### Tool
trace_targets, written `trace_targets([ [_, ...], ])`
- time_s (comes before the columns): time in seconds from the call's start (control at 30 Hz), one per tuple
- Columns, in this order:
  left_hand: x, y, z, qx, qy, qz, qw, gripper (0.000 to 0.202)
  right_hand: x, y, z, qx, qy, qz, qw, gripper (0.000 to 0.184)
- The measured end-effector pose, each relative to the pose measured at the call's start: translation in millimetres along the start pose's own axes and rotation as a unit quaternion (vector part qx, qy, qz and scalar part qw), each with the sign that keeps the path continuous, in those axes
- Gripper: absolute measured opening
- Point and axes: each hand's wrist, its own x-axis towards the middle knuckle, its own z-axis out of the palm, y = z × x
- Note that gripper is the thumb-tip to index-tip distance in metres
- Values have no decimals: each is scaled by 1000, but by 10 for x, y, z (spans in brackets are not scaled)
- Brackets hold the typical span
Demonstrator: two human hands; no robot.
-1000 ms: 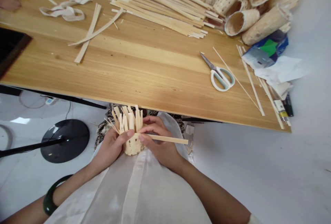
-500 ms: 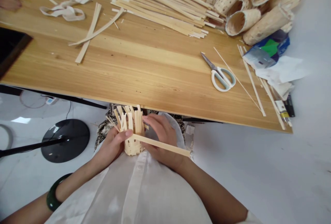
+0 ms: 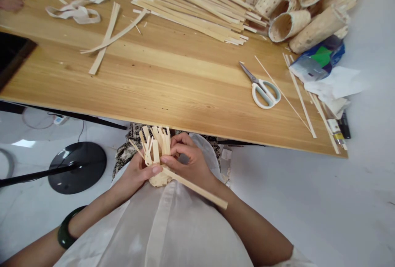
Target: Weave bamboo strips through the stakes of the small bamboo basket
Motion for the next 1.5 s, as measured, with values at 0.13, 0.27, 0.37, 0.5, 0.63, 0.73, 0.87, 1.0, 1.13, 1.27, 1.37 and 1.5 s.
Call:
trace_targets([
  [0.13, 26, 15, 11, 12, 18, 4, 1000, 45, -39, 82, 29, 78, -11, 8, 997, 25],
  [0.27, 39, -23, 0, 4, 30, 6, 1000, 42, -79, 114, 25, 94, -35, 8, 995, 24],
  [0.37, 32, -69, -32, -6, 31, -8, 999, 46, -116, 101, 37, 62, -18, 2, 998, 21],
  [0.5, 29, -118, -69, -16, 30, -49, 998, 56, -142, 137, 62, 46, 3, -43, 998, 16],
  [0.63, 66, -126, -46, -60, 42, -73, 995, 61, -122, 182, 85, 49, 13, -50, 997, 6],
  [0.73, 79, -112, -11, -87, 61, -89, 990, 64, -114, 140, 113, 33, 40, -20, 998, 8],
  [0.87, 55, -97, 17, -83, 82, -73, 990, 65, -138, 75, 175, 52, 79, 7, 996, 7],
  [1.0, 36, -89, 29, -79, 95, -69, 990, 62, -151, 89, 235, 79, 133, 18, 988, 31],
  [1.13, 25, -95, 21, -67, 99, -66, 991, 62, -144, 86, 230, -50, 148, -56, 986, 19],
  [1.27, 8, -124, -9, -37, 84, -36, 995, 59, -158, 30, 182, -181, 132, -95, 970, 21],
  [1.37, 1, -145, -27, -16, 78, -12, 997, 57, -169, -20, 155, -167, 81, -81, 979, 23],
  [1.5, 11, -155, -27, -46, 56, -10, 997, 58, -153, -56, 147, -79, 33, -34, 996, 9],
])
